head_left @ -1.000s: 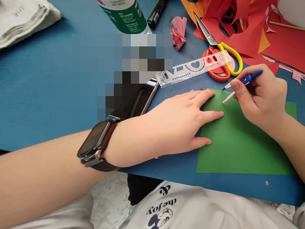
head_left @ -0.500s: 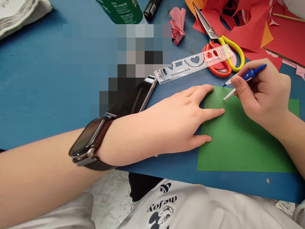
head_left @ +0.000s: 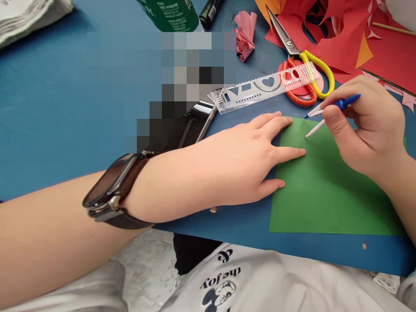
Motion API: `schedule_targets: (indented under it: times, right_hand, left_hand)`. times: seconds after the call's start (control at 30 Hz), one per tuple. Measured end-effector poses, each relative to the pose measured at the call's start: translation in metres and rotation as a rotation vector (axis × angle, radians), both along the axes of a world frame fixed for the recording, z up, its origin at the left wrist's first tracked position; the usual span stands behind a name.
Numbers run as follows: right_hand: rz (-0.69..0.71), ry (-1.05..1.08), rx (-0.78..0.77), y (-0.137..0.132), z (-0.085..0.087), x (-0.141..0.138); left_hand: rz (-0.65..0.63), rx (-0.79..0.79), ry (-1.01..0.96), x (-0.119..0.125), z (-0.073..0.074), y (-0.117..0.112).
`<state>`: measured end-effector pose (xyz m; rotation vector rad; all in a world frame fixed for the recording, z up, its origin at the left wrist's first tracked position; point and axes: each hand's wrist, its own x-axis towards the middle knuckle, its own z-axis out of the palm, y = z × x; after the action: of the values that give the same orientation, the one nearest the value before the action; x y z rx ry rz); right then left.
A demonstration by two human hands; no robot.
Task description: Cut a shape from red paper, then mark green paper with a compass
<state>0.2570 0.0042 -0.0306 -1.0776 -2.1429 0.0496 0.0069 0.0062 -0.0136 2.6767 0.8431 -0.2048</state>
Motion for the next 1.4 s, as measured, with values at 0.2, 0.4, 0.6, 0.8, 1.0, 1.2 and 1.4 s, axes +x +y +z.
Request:
schedule_targets:
  times: [0.2, 0.4, 0.6, 0.8, 1.0, 1.2, 1.4]
  right_hand:
    - [0.123, 0.001, -0.085, -0.007, 0.014, 0.006]
    - [0.261, -0.109, -0.115, -0.005, 0.027, 0.016]
    - [0.352, -0.053, -0.204, -0.002, 0.028, 0.018]
    - [0.216, 0.026, -0.272, -0.009, 0.017, 0.009]
    - [0.189, 0.026, -0.233, -0.005, 0.002, 0.008]
    - [0.254, -0.144, -0.133, 0.006, -0.012, 0.014]
    - [0.232, -0.146, -0.131, 0.005, -0.014, 0.013]
  left_hand:
    - [0.002, -0.032, 0.031, -0.001, 0.000, 0.001]
    - [0.006, -0.037, 0.007, -0.001, -0.002, 0.002]
    - [-0.006, -0.027, 0.016, -0.001, -0.002, 0.002]
    - [-0.013, -0.017, -0.002, -0.003, -0.002, 0.002]
    - [-0.005, -0.023, -0.019, -0.004, -0.004, 0.002]
    - [-0.005, -0.023, -0.053, -0.005, -0.005, 0.002]
    - [-0.009, -0.013, -0.054, -0.006, -0.006, 0.002]
